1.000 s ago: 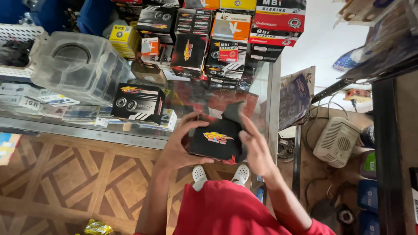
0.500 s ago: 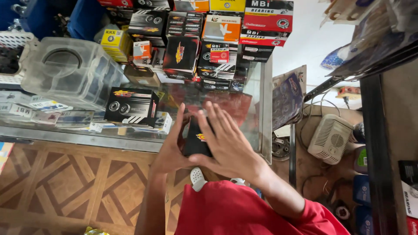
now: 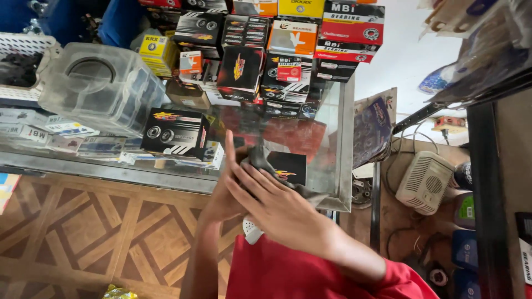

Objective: The person wipes several small boxes of bearings with a dark cloth on a glass display counter. They pick up each box, wipe it thoroughly, and then place it back on the shelf or counter.

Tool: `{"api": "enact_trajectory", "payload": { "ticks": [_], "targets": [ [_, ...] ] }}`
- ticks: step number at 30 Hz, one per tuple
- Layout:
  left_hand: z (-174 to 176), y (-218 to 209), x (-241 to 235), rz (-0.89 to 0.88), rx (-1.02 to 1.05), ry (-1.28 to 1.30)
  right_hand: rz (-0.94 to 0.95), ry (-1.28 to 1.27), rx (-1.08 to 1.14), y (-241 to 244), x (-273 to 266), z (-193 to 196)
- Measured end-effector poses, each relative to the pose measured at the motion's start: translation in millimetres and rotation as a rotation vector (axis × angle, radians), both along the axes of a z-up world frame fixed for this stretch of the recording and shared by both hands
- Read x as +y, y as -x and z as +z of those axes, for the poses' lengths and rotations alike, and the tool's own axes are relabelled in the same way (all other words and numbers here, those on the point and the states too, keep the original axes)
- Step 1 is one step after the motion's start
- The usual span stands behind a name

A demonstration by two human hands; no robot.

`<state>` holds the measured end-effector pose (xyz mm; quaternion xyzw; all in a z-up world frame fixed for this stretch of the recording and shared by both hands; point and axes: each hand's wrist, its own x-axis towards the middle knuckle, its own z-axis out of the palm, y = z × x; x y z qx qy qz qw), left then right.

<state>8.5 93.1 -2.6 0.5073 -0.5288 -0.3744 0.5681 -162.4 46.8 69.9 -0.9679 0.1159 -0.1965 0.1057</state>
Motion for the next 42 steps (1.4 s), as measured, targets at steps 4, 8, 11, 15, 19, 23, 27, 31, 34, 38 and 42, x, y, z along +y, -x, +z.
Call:
{"api": "enact_trajectory", "payload": {
  "ticks": [4,8,11,15,19,23,27,31,34,38,42],
  "targets": [
    [4,-2,1,-0.028,-0.177,0.083,0.183,0.058,0.288,34,-29,-10],
    [13,1,1,-0.019,-0.180,-0.009,0.111,-0.531,-0.017,76,-52,-31],
    [18,-12,-10,-0.070,-0.325,-0.007,-0.011,-0.518,0.059,81,-53,-1],
    [29,-23,-17,-0.153,-0.490,-0.022,-0.166,-0.474,0.103,82,-57,10],
    [31,-29,-28,-0.244,-0.468,0.007,-0.153,-0.523,-0.061,81,-91,8],
    [44,-34,-30,-0.325,-0.678,0.003,-0.370,-0.705,-0.056,84,-148,2],
    [79,-37,-69,-0.079,-0.894,0.260,-0.260,-0.502,-0.285,70,-210,-31],
    [92,-64,-136,0.137,-1.274,0.421,-0.059,-0.275,-0.299,43,-234,-34],
    [106,-79,-180,0.207,-1.565,0.540,0.015,-0.145,-0.236,29,-250,-6],
    [106,-98,-223,0.155,-1.852,0.460,-0.054,0.020,-0.197,17,-264,41],
    [108,-118,-241,0.075,-1.839,0.182,-0.765,-0.356,0.204,1,-246,95]
  ]
}}
